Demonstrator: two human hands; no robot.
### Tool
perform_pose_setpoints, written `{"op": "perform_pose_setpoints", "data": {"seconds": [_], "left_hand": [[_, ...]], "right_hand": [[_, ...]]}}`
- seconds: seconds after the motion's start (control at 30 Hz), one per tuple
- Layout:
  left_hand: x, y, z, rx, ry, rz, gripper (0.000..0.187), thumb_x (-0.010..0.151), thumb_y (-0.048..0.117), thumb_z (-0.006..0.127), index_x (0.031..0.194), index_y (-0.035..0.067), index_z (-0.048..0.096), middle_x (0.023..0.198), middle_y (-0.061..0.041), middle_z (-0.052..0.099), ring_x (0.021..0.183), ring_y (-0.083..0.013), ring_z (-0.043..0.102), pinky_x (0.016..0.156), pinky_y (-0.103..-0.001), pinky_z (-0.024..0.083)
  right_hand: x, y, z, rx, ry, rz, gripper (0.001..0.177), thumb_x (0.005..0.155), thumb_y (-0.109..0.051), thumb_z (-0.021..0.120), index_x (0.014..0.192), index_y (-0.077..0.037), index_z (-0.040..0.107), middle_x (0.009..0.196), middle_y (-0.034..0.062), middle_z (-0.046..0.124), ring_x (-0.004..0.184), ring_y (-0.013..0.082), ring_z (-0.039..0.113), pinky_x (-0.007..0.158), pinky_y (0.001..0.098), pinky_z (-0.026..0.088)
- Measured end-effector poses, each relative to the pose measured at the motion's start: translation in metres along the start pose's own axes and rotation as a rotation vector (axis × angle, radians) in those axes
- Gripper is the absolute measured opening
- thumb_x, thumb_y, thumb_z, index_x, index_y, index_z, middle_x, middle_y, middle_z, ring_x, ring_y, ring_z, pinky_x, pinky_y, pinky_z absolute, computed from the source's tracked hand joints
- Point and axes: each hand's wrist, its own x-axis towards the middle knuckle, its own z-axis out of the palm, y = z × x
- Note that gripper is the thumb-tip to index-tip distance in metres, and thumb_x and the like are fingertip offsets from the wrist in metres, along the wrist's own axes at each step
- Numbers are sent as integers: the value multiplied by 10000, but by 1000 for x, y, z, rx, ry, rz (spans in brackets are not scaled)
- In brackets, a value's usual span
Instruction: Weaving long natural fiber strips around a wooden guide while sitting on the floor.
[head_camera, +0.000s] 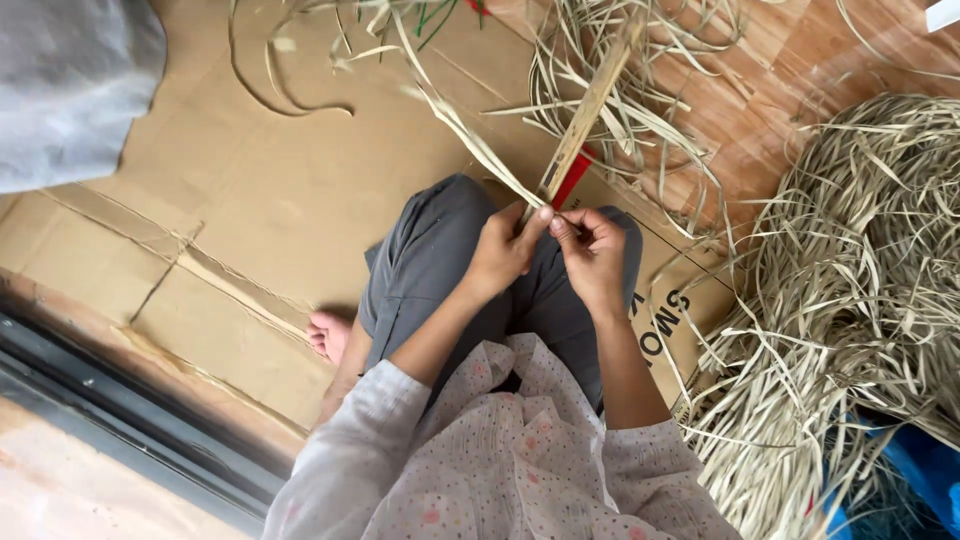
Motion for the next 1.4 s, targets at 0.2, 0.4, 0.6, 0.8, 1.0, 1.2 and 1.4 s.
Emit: {"op": "perform_pose_setpoints", "data": {"seconds": [0.2, 0.4, 0.6, 0.8, 1.0, 1.2, 1.4], "left_hand": [[2, -4, 25, -126, 132, 64, 425, 1042, 334, 576, 747, 29, 577, 413, -73, 522, 339, -139, 549, 361, -230, 435], [-14, 29, 27, -78, 187, 116, 366, 1026, 296, 599, 771, 34, 586, 407, -67, 543, 379, -145, 558, 445, -265, 464], [-8, 24, 26, -75, 251, 139, 332, 1016, 268, 602, 787, 28, 594, 428, -101, 566, 385, -164, 580, 422, -264, 462], [-12, 17, 36, -21, 219, 143, 373, 1010, 308, 628, 755, 41, 572, 402, -112, 551, 386, -185, 606, 396, -265, 448], [-9, -8, 34, -23, 176, 60, 423, 1045, 354, 553, 774, 30, 583, 431, -128, 574, 371, -213, 611, 406, -300, 484], [-9, -15, 44, 84, 199, 48, 512, 1023, 444, 563, 725, 34, 633, 515, -184, 613, 565, -340, 686, 528, -403, 484], [-11, -34, 47, 31, 167, 68, 537, 1020, 447, 594, 650, 57, 595, 464, -112, 553, 506, -134, 535, 512, -304, 441]], "right_hand": [[-7, 7, 1, 388, 91, 246, 163, 926, -138, 775, 1009, -4, 736, 796, 122, 726, 650, 60, 647, 628, 158, 572], [-8, 12, 20, 662, 243, 321, 174, 943, -183, 746, 836, -51, 711, 719, 68, 695, 621, 65, 645, 630, 152, 578], [-11, 2, 23, 643, 197, 245, 124, 923, -93, 755, 905, 23, 715, 770, 121, 704, 670, 111, 692, 670, 230, 637], [-9, 45, 19, 637, 288, 225, 173, 973, -125, 699, 900, 32, 698, 728, 100, 676, 609, 86, 651, 609, 180, 609], [-15, 14, 14, 242, 253, 75, 204, 975, -136, 728, 806, -20, 726, 662, 58, 655, 609, 52, 604, 592, 201, 555], [-18, 29, 11, 44, 177, 10, 393, 1074, -231, 585, 727, -66, 664, 581, 33, 549, 638, 74, 508, 614, 239, 457], [-1, 86, 8, 472, 148, 195, 357, 1075, -214, 571, 763, -57, 643, 548, 69, 555, 464, 153, 637, 458, 265, 531]]}}
